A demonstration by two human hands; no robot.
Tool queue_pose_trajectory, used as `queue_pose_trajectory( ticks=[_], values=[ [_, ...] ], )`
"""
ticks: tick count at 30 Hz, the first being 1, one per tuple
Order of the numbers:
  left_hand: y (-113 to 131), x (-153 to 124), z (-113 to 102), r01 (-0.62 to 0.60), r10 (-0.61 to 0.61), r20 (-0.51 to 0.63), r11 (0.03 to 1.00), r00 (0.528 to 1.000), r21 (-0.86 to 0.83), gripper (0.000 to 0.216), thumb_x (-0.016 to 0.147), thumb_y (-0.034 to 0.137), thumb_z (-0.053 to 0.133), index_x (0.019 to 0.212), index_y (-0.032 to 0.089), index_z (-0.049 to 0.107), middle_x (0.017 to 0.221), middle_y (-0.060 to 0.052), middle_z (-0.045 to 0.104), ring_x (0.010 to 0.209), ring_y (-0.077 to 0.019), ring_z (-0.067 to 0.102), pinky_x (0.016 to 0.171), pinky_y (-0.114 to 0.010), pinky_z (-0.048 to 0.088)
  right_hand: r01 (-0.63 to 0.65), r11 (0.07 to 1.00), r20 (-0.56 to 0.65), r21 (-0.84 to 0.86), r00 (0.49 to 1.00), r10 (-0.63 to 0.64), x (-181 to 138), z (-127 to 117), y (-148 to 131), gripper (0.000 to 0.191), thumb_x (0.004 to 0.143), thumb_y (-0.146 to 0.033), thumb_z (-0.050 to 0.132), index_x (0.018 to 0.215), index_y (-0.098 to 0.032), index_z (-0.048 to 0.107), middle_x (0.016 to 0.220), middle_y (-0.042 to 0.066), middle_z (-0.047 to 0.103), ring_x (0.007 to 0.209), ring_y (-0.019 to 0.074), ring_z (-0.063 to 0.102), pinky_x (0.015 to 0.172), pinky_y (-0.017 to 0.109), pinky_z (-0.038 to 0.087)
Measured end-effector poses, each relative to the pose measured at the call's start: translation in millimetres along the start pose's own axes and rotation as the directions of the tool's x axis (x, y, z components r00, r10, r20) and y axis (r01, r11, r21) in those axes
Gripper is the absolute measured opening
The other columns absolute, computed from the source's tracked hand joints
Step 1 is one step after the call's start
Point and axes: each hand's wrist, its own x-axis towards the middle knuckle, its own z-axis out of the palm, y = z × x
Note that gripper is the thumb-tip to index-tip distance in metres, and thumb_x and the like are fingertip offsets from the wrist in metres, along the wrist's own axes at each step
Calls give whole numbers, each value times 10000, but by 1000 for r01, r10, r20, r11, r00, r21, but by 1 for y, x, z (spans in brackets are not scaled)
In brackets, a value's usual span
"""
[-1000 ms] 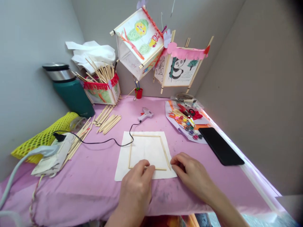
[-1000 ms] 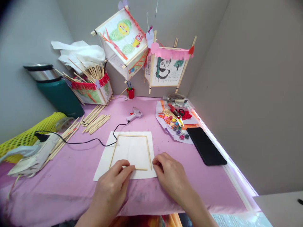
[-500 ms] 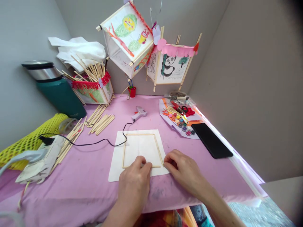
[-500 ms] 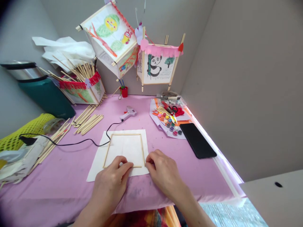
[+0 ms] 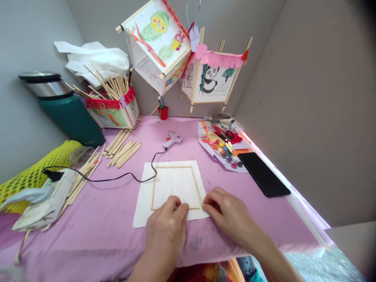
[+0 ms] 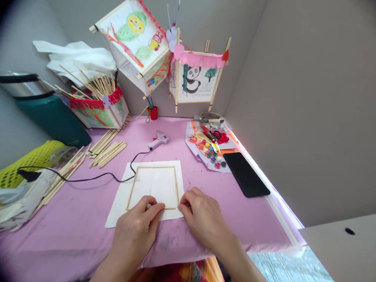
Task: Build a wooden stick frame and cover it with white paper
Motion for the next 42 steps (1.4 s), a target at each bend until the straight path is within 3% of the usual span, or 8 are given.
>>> queue_pose_trajectory(
  ticks=[24,31,42],
  values=[
    [0,0,1,-5,5,-11,1000,1000,2,252,907,198,453,878,292,686,848,14,651,612,-127,563,528,-269,358,-6,1000,4,28,1000,6,3,4,-4,120,838,-167,559,734,-204,607,797,-17,618,738,135,575,669,260,373],
    [1,0,2,-11,12,-73,1000,997,17,239,895,170,480,865,283,690,828,24,645,603,-126,553,529,-278,351,17,999,10,34,1000,-17,3,7,-3,120,841,-166,554,738,-207,599,801,-22,613,735,134,571,664,261,373],
    [3,0,2,-2,3,-41,1000,999,19,205,891,175,503,900,276,682,855,19,651,641,-145,587,555,-288,395,22,1000,27,18,999,-22,1,5,-4,125,856,-166,544,751,-210,595,799,-20,602,737,138,574,674,266,383]
  ],
)
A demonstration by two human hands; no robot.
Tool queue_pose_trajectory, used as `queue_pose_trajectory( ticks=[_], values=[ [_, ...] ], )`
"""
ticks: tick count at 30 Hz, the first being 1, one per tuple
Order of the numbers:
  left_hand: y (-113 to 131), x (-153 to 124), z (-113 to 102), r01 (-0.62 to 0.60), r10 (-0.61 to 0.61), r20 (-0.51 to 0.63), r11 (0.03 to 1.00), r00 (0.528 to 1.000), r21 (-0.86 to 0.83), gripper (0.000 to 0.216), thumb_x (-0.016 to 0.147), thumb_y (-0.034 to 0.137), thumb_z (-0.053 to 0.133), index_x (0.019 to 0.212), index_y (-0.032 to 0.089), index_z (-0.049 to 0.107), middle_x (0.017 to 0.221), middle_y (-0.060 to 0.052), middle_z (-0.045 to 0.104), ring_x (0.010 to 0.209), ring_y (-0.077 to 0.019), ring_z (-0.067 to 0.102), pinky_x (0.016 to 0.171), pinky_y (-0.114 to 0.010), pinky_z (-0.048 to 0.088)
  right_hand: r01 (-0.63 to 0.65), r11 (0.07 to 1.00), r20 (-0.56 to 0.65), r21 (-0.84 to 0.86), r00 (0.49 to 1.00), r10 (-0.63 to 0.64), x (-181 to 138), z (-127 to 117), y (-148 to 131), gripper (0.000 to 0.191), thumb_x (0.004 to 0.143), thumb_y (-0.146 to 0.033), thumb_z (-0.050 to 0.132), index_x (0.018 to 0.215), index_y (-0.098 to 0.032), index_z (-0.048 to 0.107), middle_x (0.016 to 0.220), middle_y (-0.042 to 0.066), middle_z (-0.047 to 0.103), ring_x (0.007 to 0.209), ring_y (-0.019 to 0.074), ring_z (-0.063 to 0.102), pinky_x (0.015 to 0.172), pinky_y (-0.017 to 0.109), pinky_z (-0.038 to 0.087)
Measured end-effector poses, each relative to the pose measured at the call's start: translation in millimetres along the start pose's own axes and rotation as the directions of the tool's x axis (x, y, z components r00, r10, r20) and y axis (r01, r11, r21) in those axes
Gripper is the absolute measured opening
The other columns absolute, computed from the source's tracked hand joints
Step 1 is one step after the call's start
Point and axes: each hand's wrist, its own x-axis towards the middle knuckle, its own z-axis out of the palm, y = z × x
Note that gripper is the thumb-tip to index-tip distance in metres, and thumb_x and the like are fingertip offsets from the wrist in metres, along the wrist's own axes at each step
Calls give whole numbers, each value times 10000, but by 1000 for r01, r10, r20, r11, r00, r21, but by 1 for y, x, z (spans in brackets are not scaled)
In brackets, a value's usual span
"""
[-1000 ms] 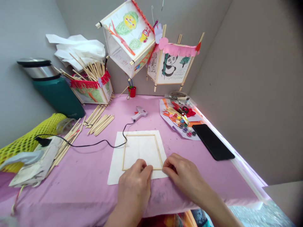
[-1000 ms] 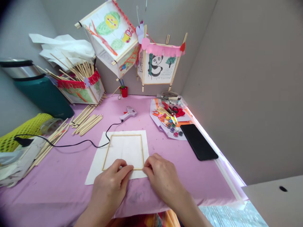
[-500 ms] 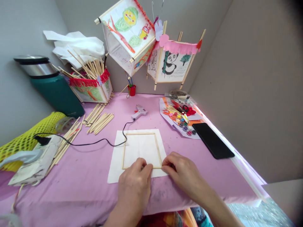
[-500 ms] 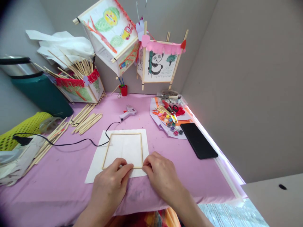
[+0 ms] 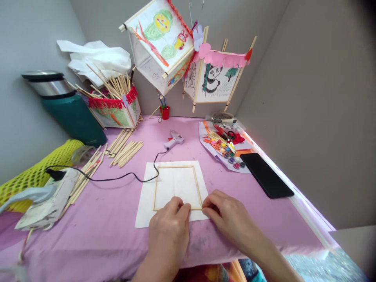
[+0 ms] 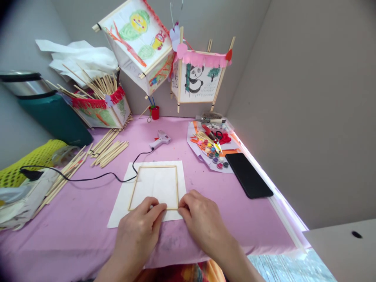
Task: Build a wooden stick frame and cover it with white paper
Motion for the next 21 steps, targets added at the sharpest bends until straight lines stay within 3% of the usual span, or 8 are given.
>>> queue_pose_trajectory(
  ticks=[9,14,17,21],
  values=[
    [1,-1,0,17,-17,15,999,1000,-29,206,894,157,481,831,244,656,809,9,638,664,-173,614,561,-306,446,8,999,11,-47,1000,-8,0,2,-2,137,886,-200,525,776,-210,607,816,-7,601,749,150,580,678,273,395],
    [-2,-5,-3,-28,18,-72,989,997,-144,192,902,171,469,969,234,638,922,-12,638,673,-152,615,573,-288,465,26,999,5,-34,1000,-26,0,2,0,130,883,-199,525,782,-214,605,810,-12,598,741,146,577,677,270,395],
    [-19,-8,-13,-26,-17,-187,975,982,-223,190,909,199,477,1030,234,619,973,-11,630,724,-126,620,638,-258,477,32,999,11,-28,999,-32,0,2,1,134,882,-197,520,780,-219,604,816,-17,601,755,145,579,685,273,393],
    [-57,-8,-36,96,-146,-273,978,951,-186,147,894,250,525,983,235,641,949,8,641,721,-110,616,632,-235,453,33,999,20,-31,999,-32,-1,1,3,134,879,-201,515,779,-225,601,836,-20,611,775,145,584,696,279,393]
  ],
)
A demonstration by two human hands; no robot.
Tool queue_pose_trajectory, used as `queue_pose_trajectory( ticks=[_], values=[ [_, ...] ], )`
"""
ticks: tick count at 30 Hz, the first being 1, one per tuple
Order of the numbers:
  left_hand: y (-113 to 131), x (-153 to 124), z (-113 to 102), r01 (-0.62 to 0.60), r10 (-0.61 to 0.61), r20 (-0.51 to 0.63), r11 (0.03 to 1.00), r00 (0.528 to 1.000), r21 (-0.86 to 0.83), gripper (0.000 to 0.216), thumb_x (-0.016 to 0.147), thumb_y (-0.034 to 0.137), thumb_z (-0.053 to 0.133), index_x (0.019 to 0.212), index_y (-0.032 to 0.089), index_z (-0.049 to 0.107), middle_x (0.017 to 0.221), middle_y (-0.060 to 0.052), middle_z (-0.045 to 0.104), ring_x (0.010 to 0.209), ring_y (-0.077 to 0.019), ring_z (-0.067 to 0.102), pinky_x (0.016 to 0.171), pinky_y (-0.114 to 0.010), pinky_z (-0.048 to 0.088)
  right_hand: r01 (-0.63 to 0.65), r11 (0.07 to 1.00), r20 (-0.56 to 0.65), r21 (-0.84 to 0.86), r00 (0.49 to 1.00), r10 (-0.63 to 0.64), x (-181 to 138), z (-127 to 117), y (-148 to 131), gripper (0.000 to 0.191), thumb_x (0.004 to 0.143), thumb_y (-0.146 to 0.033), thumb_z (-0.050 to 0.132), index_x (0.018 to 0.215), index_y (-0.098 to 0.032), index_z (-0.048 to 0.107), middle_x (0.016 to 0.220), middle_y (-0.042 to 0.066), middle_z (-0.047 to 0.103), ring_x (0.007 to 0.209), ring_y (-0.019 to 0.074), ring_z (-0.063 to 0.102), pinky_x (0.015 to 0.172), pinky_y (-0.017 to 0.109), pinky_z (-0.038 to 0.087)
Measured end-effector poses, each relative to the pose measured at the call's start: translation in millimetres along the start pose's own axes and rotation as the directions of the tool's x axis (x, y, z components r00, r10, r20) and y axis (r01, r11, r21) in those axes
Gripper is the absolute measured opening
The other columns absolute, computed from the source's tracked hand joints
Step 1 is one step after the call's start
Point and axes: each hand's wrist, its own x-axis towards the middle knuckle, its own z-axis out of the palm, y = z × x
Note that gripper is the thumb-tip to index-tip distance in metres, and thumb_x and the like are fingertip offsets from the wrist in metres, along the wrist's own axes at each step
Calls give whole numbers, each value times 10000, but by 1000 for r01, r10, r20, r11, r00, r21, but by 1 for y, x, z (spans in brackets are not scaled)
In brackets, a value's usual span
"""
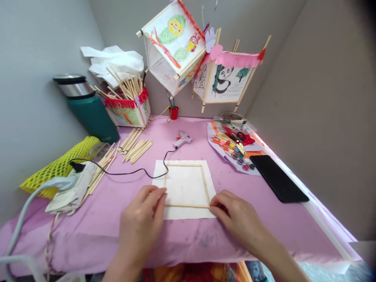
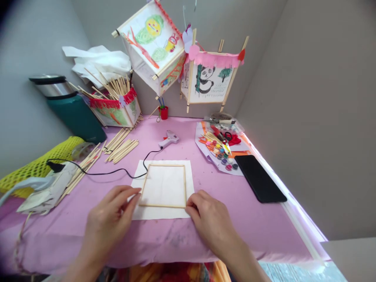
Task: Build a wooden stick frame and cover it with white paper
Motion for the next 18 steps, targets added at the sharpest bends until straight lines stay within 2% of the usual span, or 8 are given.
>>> queue_pose_trajectory(
  ticks=[5,11,14,18],
  values=[
    [-32,10,-35,127,-119,-70,983,990,129,119,859,277,573,913,232,669,892,30,667,606,-94,564,632,-247,434,-2,1000,18,-25,1000,2,0,2,3,154,890,-254,484,798,-242,608,867,-18,629,785,154,595,699,291,401],
    [-42,7,-66,237,-220,-94,935,971,265,128,844,262,571,897,233,683,870,25,681,632,-115,574,642,-260,419,-6,999,28,-54,1000,7,2,7,13,199,867,-373,467,801,-266,621,884,2,648,782,193,607,685,321,414],
    [-36,6,-66,241,-247,18,956,969,166,137,845,240,553,877,228,686,880,16,686,682,-121,591,663,-254,434,-2,999,20,-52,1000,3,3,9,15,214,852,-395,464,796,-267,625,883,17,656,760,206,613,674,331,421],
    [-23,9,-47,230,-230,241,973,943,28,185,857,193,514,887,233,693,900,3,680,778,-136,617,682,-251,449,18,998,11,-52,1000,-17,2,7,11,216,859,-367,458,778,-257,625,865,26,659,739,201,615,664,322,427]
  ],
)
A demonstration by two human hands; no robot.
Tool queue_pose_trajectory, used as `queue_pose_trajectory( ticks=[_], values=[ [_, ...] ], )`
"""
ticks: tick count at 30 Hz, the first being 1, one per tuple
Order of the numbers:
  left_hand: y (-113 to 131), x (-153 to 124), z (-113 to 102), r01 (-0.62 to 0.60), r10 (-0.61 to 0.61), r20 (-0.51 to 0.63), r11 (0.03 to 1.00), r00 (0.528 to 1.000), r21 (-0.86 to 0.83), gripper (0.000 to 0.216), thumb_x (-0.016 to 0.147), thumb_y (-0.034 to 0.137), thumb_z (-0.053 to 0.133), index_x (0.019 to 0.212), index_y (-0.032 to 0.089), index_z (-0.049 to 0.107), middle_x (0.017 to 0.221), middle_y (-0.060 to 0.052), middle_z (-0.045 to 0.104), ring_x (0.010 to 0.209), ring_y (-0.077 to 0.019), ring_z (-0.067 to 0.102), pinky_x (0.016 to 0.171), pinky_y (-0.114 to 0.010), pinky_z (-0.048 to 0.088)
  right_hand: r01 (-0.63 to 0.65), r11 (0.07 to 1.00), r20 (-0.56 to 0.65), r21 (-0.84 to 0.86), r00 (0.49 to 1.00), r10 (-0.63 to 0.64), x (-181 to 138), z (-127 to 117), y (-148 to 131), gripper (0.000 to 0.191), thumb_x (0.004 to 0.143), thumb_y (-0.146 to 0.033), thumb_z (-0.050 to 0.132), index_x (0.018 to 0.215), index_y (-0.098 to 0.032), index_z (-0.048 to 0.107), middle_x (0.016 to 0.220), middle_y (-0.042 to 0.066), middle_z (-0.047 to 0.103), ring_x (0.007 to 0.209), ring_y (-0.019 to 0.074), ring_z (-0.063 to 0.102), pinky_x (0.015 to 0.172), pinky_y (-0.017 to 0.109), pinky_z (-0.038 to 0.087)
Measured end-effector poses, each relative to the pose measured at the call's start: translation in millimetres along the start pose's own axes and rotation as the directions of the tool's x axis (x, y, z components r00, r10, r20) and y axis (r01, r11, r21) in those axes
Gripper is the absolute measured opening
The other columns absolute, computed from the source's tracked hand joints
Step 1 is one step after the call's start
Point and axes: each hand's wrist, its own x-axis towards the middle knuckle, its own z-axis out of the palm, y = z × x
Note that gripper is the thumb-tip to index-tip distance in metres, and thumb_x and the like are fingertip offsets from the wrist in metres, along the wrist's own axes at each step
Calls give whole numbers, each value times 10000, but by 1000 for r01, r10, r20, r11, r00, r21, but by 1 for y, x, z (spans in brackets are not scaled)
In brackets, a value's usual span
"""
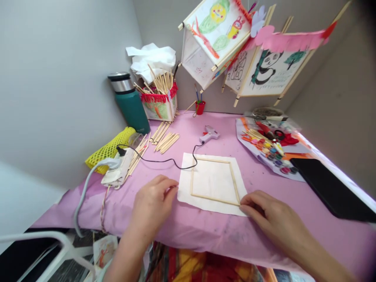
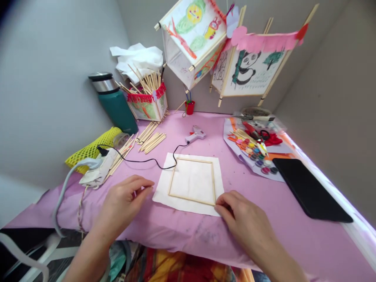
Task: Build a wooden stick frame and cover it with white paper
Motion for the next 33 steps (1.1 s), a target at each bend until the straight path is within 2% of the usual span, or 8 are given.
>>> queue_pose_trajectory(
  ticks=[4,9,11,16,19,26,30,33],
  values=[
    [12,4,18,-57,54,104,998,993,35,218,874,179,488,935,240,689,942,-5,671,836,-154,622,731,-276,450,-15,1000,0,-10,1000,15,-1,-3,-5,177,862,-326,479,783,-254,620,863,6,652,770,186,612,669,304,421],
    [19,9,24,-87,56,178,981,982,175,207,891,228,478,901,251,683,875,-6,659,841,-184,617,722,-303,432,-37,999,22,2,999,37,-1,-4,-8,172,887,-298,471,795,-247,607,871,-2,643,779,174,605,685,300,410],
    [22,14,25,-73,40,164,977,986,201,205,899,247,471,900,250,676,870,-4,652,815,-178,620,699,-292,424,-36,999,27,10,999,35,-1,-4,-8,168,890,-281,471,791,-244,601,865,-3,640,776,171,604,687,296,408],
    [30,35,29,-7,4,9,949,1000,314,215,892,272,492,1055,238,628,961,-28,647,779,-179,629,633,-276,406,-42,999,15,21,999,42,-2,-4,-8,154,891,-258,477,789,-247,592,860,-11,639,773,166,604,681,285,404],
    [36,48,31,-12,-14,68,930,998,368,282,881,349,511,1116,228,608,893,-34,664,749,-198,638,605,-278,401,-39,999,16,29,999,39,-2,-4,-8,156,895,-253,476,789,-246,590,860,-14,637,774,163,602,687,285,405],
    [29,71,37,-143,51,191,848,980,510,312,908,270,393,824,203,686,821,-65,680,747,-203,644,634,-292,417,-36,998,18,44,999,35,-1,-4,-7,160,896,-251,471,785,-246,586,862,-12,634,774,165,601,685,291,404],
    [16,79,32,-121,21,188,834,982,538,286,885,235,404,821,178,677,831,-90,686,766,-211,644,644,-297,422,-37,998,13,45,999,37,-1,-3,-8,155,892,-245,476,780,-241,584,858,-9,633,771,164,599,682,290,401],
    [13,73,26,-90,-1,171,845,985,527,230,865,232,436,881,196,662,863,-71,690,775,-220,644,608,-294,408,-40,998,14,50,999,40,-1,-4,-9,158,891,-235,473,782,-239,587,856,-8,632,773,162,598,684,291,400]
  ],
)
